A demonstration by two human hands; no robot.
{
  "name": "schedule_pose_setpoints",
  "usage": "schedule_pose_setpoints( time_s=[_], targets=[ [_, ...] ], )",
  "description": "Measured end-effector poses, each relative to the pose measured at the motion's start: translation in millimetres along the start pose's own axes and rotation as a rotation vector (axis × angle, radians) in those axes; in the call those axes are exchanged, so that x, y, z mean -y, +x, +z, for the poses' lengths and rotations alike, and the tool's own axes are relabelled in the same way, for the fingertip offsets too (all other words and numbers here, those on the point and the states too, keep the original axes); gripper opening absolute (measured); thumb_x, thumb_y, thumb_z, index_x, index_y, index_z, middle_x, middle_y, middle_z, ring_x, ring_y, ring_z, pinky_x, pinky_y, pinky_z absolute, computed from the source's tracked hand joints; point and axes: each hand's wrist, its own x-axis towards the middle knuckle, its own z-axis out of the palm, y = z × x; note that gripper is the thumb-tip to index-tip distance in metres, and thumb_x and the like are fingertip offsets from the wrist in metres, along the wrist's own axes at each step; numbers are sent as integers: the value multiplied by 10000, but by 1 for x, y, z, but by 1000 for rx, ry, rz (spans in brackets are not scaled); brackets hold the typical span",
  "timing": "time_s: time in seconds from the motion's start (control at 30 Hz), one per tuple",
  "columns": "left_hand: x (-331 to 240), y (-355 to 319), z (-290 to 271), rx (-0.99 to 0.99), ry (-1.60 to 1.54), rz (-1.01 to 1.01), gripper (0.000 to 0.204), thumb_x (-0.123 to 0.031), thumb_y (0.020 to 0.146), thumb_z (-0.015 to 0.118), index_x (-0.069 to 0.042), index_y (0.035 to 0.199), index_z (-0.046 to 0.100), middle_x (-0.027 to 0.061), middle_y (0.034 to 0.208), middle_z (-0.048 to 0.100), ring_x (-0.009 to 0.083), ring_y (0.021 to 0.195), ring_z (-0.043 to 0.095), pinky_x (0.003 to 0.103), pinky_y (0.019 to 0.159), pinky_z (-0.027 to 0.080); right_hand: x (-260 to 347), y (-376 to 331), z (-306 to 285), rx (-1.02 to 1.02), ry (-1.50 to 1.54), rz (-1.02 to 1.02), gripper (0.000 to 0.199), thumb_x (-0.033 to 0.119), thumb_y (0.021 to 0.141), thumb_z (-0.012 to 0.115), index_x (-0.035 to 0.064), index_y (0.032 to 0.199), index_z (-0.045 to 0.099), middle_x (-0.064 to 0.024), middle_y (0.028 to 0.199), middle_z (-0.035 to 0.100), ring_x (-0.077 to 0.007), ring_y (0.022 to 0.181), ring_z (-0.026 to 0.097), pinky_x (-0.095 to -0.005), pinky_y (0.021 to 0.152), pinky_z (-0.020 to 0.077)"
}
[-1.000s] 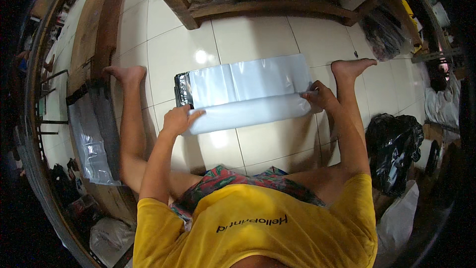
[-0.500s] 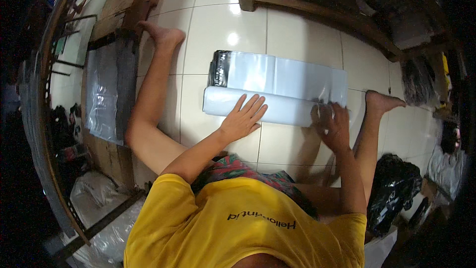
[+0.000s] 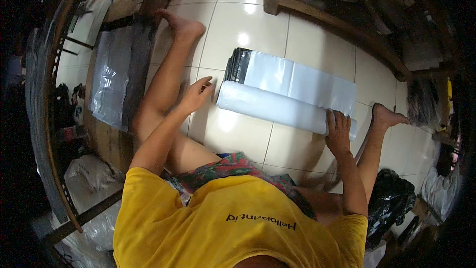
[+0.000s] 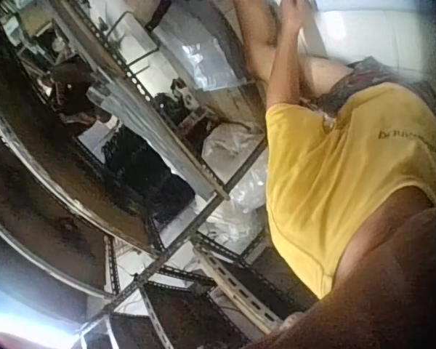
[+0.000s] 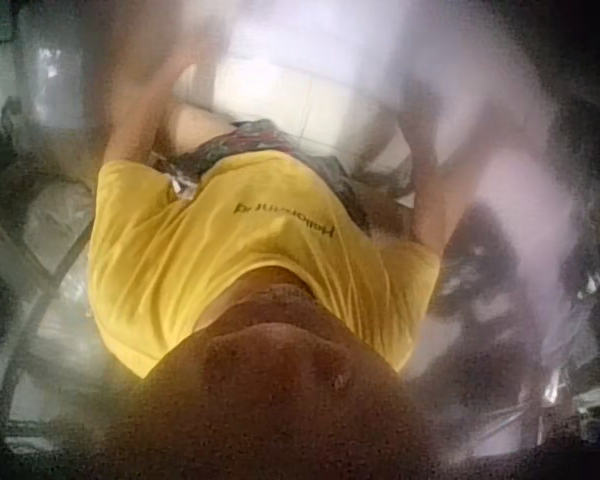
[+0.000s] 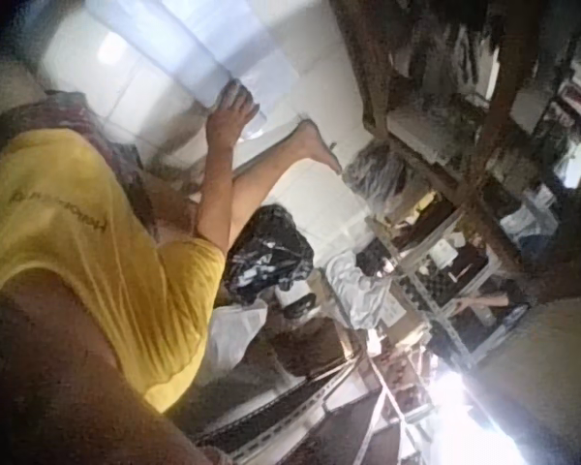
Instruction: The person sits on the floor and folds white poly mailers one by one. They smooth each mailer flat, fold it in half, and stack the folded units into a neat pile.
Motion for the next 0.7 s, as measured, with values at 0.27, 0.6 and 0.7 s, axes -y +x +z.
schedule_pose_setpoints(
  time_s=[0.27,0.6,0.7],
  targets=[
    [-34,24,23,17,-497,-275,224,-167,956,657,-5,1110,642,37,860,661,112,655,619,292,528,514,-6,-5,10,-46,-2,-25,951,90,708,779,53,1524,294,-208,1479,393,-407,1387,364,-609,1209,192],
    [-51,16,6,187,-380,-270,128,-137,960,601,-64,1047,659,10,841,652,107,703,603,274,627,511,-5,-8,19,-112,4,-45,973,63,668,775,38,1513,292,-234,1465,390,-424,1375,368,-634,1190,209],
    [-49,16,0,228,-396,-311,119,-107,931,602,-63,1029,653,5,807,621,98,689,577,265,622,485,-6,-10,19,-125,-4,-66,964,68,662,775,30,1504,308,-242,1457,395,-436,1369,370,-639,1186,211]
  ],
)
